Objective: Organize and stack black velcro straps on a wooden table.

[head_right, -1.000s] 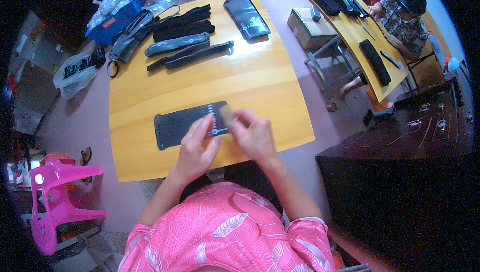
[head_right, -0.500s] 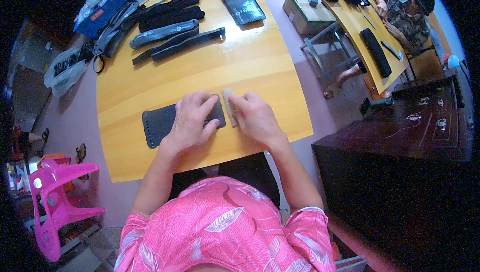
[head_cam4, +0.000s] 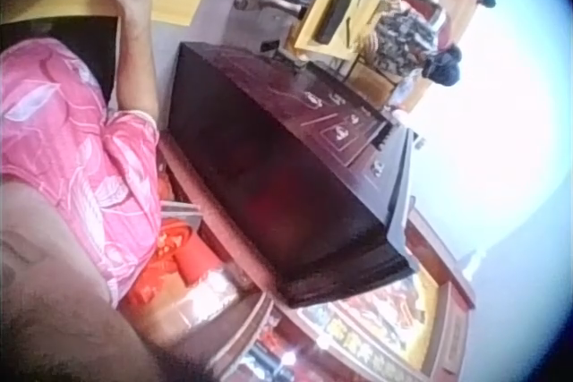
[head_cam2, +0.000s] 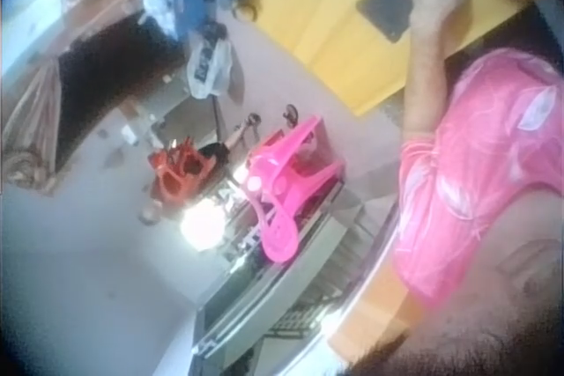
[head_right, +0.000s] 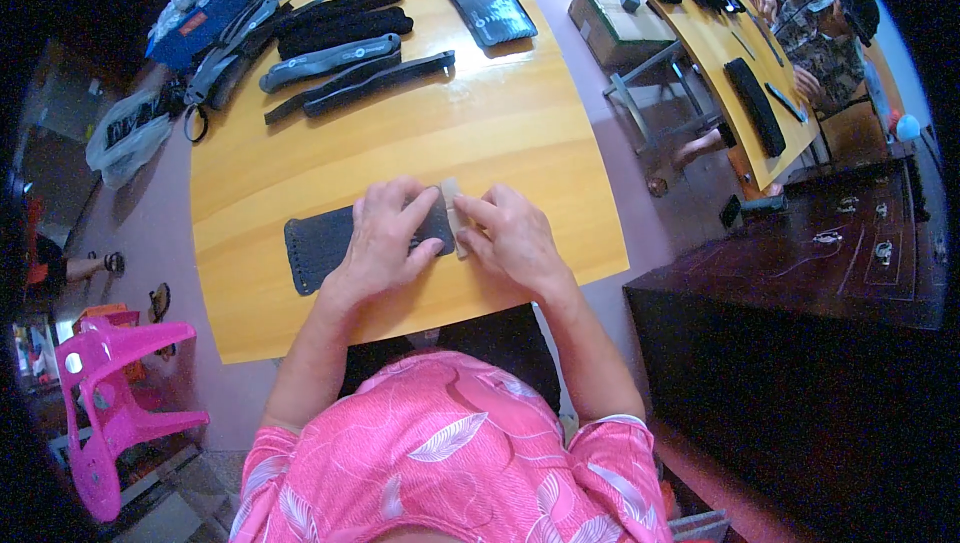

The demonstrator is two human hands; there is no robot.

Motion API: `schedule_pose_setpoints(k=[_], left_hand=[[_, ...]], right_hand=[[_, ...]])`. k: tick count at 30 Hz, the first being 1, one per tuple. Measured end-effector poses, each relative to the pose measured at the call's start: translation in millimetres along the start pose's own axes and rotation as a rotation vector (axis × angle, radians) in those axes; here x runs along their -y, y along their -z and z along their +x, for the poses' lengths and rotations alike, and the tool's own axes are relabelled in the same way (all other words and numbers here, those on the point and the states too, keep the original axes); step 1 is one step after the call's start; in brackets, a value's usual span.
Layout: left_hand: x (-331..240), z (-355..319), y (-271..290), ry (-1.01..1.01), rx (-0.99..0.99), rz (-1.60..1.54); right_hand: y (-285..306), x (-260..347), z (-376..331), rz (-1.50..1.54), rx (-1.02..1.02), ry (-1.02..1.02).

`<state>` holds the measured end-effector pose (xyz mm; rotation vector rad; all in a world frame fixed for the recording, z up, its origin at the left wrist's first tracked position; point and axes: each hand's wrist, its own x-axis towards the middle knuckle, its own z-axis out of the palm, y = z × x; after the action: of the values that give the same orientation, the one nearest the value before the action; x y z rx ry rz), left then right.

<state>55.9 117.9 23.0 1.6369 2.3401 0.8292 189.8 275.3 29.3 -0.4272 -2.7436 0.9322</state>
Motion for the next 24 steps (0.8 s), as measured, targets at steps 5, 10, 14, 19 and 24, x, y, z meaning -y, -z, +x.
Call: schedule_pose_setpoints(k=[5,10,14,19,24], left_hand=[[1,0,-2,-0.028,-0.043,0.035],[3,-3,2,-0.027,-0.043,0.056],[-3,-15,1,-0.081,-0.158,-0.029],[-29,-50,8,-0.052,-0.38,-0.257],[-32,-88,25,0.398,-0.333,-1.045]], right_hand=[[-3,5,-4,-0.079,-0.036,-0.011],[-9,26,-13,-0.186,-0.055,-0.091],[-11,17,-18,-0.294,-0.143,-0.13],[3,34,-28,0.131,-0.171,-0.353],[-29,104,-26,0.323,-0.022,0.189]])
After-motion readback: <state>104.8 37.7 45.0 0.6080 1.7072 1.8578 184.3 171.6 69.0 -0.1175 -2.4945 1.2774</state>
